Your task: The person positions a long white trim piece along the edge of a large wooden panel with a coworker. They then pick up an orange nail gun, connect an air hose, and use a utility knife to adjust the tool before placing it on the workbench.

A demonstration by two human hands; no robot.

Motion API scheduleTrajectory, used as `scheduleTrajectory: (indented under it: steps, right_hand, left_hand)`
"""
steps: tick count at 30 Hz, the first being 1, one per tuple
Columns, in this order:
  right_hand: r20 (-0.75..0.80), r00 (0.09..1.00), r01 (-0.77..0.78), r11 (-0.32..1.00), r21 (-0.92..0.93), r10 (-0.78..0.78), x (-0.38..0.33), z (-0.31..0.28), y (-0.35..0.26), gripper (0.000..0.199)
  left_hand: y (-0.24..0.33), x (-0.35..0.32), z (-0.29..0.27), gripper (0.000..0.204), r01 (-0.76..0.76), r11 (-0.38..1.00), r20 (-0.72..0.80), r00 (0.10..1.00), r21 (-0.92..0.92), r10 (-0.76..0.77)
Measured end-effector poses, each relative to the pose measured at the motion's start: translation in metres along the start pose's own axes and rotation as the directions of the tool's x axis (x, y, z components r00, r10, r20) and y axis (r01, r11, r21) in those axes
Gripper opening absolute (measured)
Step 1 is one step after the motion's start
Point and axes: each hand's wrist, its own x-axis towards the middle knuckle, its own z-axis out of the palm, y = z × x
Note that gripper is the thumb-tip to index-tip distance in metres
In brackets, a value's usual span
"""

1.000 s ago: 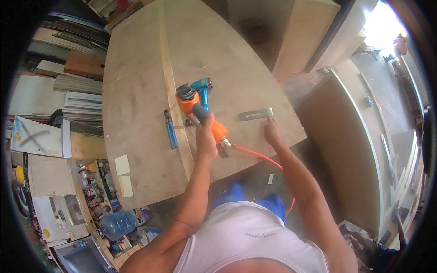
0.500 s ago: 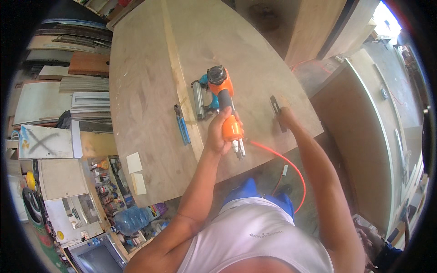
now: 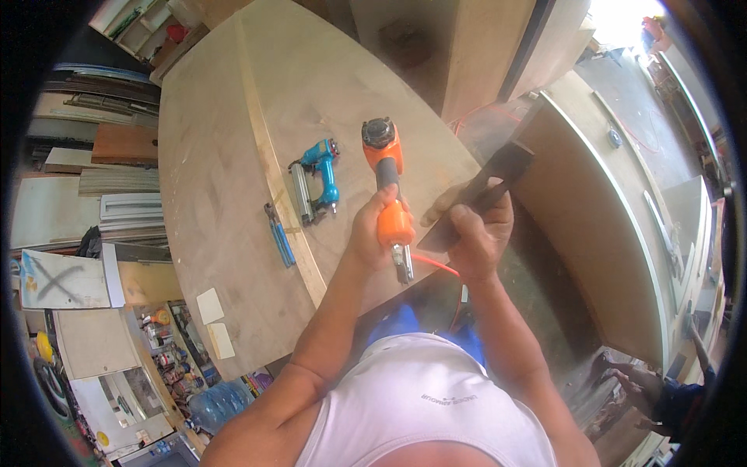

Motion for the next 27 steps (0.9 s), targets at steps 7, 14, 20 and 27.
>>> scheduleTrajectory:
  steps: [7, 14, 20, 27]
  right_hand:
    - [0.035, 0.997, 0.068, 0.998, 0.007, -0.068, -0.011, 0.016, -0.021, 0.018]
    - [0.096, 0.988, 0.121, 0.993, -0.009, -0.12, -0.021, 0.018, -0.041, 0.01]
    - [0.034, 0.984, 0.173, 0.985, 0.024, -0.174, -0.035, 0.006, -0.055, 0.01]
    - [0.095, 0.929, 0.341, 0.928, 0.153, -0.357, -0.022, 0.005, -0.104, 0.014]
  left_hand:
    - [-0.01, -0.011, 0.036, 0.03, 0.001, 1.0, 0.127, 0.992, 0.012, -0.003]
    - [-0.021, -0.017, 0.047, 0.029, -0.011, 1.0, 0.273, 0.962, -0.027, 0.018]
    - [-0.022, -0.031, 0.089, 0.036, -0.136, 0.984, 0.004, 0.99, -0.112, 0.138]
    - [-0.014, -0.034, 0.093, 0.036, -0.189, 0.981, 0.087, 0.978, -0.036, 0.191]
